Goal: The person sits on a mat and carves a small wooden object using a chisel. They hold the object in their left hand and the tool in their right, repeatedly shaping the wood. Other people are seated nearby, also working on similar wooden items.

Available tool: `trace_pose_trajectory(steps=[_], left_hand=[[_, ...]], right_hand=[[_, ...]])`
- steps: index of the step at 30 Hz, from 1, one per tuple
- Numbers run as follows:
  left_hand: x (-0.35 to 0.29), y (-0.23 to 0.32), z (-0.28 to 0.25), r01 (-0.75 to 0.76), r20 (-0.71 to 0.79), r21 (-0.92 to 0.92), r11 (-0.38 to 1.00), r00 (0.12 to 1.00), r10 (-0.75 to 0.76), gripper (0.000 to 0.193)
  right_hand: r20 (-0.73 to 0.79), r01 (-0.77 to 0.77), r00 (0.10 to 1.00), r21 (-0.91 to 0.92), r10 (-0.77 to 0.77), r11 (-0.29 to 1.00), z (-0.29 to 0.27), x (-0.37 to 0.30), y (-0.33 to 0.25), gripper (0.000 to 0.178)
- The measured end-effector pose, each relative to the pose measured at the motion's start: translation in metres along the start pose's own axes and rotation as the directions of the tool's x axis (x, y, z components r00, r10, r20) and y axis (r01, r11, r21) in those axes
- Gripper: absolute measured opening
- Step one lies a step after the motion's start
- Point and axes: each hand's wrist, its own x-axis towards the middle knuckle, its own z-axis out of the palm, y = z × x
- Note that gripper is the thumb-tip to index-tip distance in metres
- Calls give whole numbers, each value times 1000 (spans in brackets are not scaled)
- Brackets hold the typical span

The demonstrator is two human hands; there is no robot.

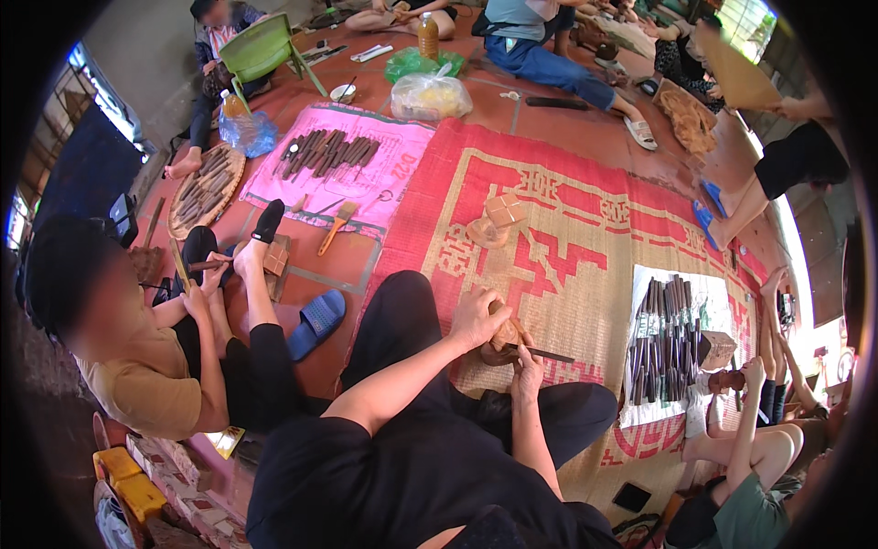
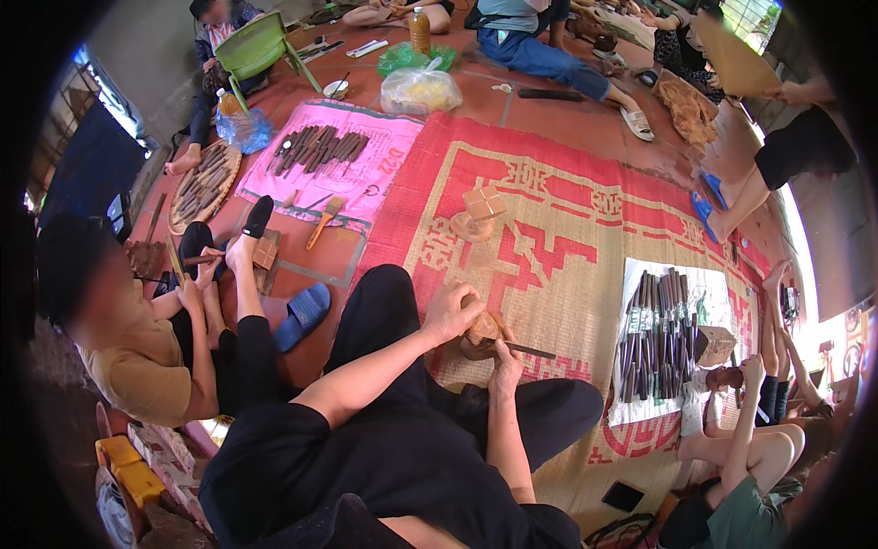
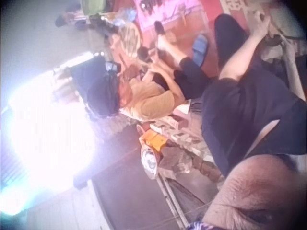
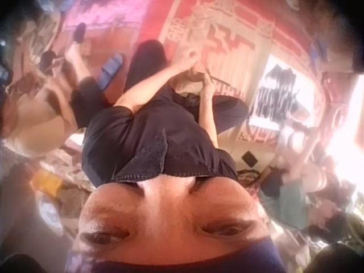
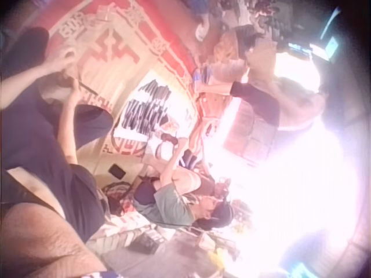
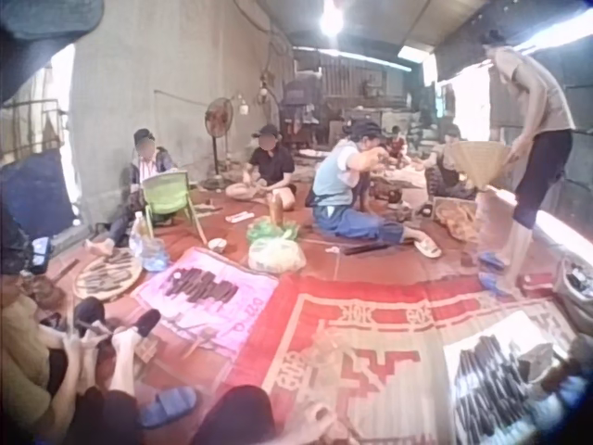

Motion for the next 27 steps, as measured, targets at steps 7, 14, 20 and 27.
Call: trace_pose_trajectory(steps=[7,14,20,27], left_hand=[[2,-7,1,-1,-8,-51,999,1000,1,29],[1,-3,-1,-7,7,-20,1000,1000,7,29],[1,-4,-1,8,-24,-52,999,1000,-9,29],[2,-6,-4,42,20,-79,996,999,-40,28]], right_hand=[[-88,3,996,-21,-4,1000,-3,-4,0,49],[-138,-27,990,-23,23,999,0,-5,-1,50],[-88,22,996,-55,-26,998,-2,-6,2,49],[-133,-55,990,-38,50,998,-6,-4,1,50]])
